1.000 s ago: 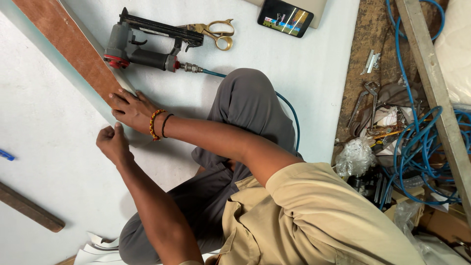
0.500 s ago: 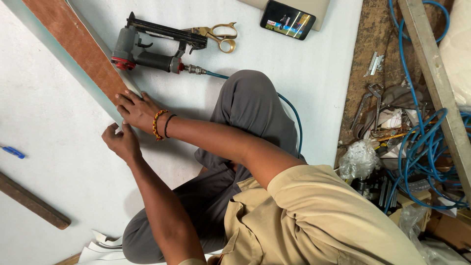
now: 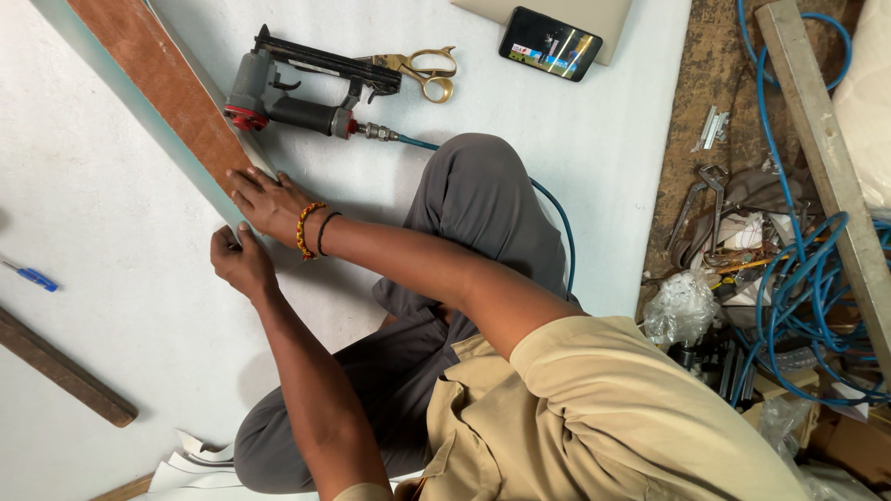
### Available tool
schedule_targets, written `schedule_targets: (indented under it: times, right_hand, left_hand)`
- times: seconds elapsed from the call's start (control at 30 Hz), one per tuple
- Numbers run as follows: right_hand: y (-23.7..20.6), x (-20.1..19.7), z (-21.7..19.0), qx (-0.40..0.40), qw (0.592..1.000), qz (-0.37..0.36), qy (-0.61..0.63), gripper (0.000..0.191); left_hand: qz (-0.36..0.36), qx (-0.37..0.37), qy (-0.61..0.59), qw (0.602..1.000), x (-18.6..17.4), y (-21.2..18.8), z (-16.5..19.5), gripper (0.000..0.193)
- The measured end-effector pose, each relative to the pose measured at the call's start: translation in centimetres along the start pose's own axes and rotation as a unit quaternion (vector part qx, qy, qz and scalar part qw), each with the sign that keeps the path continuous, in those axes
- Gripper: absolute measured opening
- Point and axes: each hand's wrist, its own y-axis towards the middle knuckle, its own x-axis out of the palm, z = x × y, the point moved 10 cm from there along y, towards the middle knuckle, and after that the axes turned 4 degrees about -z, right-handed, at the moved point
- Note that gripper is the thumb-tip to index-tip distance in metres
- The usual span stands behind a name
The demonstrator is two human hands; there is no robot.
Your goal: The person sits on the workshop floor and covers a long wooden strip with white fabric. They fold the fabric over the edges of the wood and staple it in place along the length using a pneumatic nail gun, occasionally repositioning the strip and trimming fabric with scissors.
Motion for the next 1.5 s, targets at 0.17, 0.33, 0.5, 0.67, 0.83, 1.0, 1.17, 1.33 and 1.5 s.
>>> schedule_targets:
  times: [0.17, 0.33, 0.5, 0.67, 0.83, 1.0, 1.17, 1.33, 1.5]
  right_hand:
    - [0.2, -0.4, 0.1, 0.015, 1.000, 0.003, 0.008, 0.055]
    - [-0.2, -1.4, -0.2, 0.010, 0.998, -0.020, -0.053, 0.056]
    - [-0.5, -2.0, -0.5, 0.003, 0.995, -0.050, -0.081, 0.059]
    - [0.6, -1.6, -0.3, -0.006, 0.997, 0.007, -0.079, 0.056]
    - [1.6, -1.2, -0.4, -0.071, 0.988, 0.133, -0.038, 0.038]
    - [2.1, 2.1, -0.3, -0.115, 0.990, 0.013, -0.081, 0.098]
    - [2.0, 3.1, 0.9, -0.069, 0.994, -0.039, -0.073, 0.090]
    - [2.9, 5.4, 1.5, -0.064, 0.990, -0.061, -0.111, 0.083]
    - [3.5, 6.6, 2.1, -0.057, 0.987, -0.078, -0.131, 0.078]
  left_hand:
    - [-0.013, -0.034, -0.039, 0.999, 0.1, -0.3, -0.5, 0.014]
    - [-0.007, -0.067, -0.095, 0.993, -0.1, -0.6, -0.5, 0.014]
    - [-0.003, -0.070, -0.126, 0.990, -0.5, -1.1, 0.4, 0.014]
    - [-0.003, -0.035, -0.111, 0.993, 0.0, -0.8, 0.7, 0.019]
    - [0.062, 0.074, -0.091, 0.991, -1.3, -0.4, 2.3, 0.019]
    - [0.026, -0.020, -0.066, 0.997, -1.1, -1.2, 1.6, 0.017]
    - [0.021, -0.106, -0.094, 0.990, -1.3, -1.8, 1.3, 0.017]
    - [0.023, -0.111, -0.130, 0.985, -0.8, -1.6, -0.5, 0.016]
    - [0.020, -0.103, -0.149, 0.983, 0.0, -1.5, -1.3, 0.016]
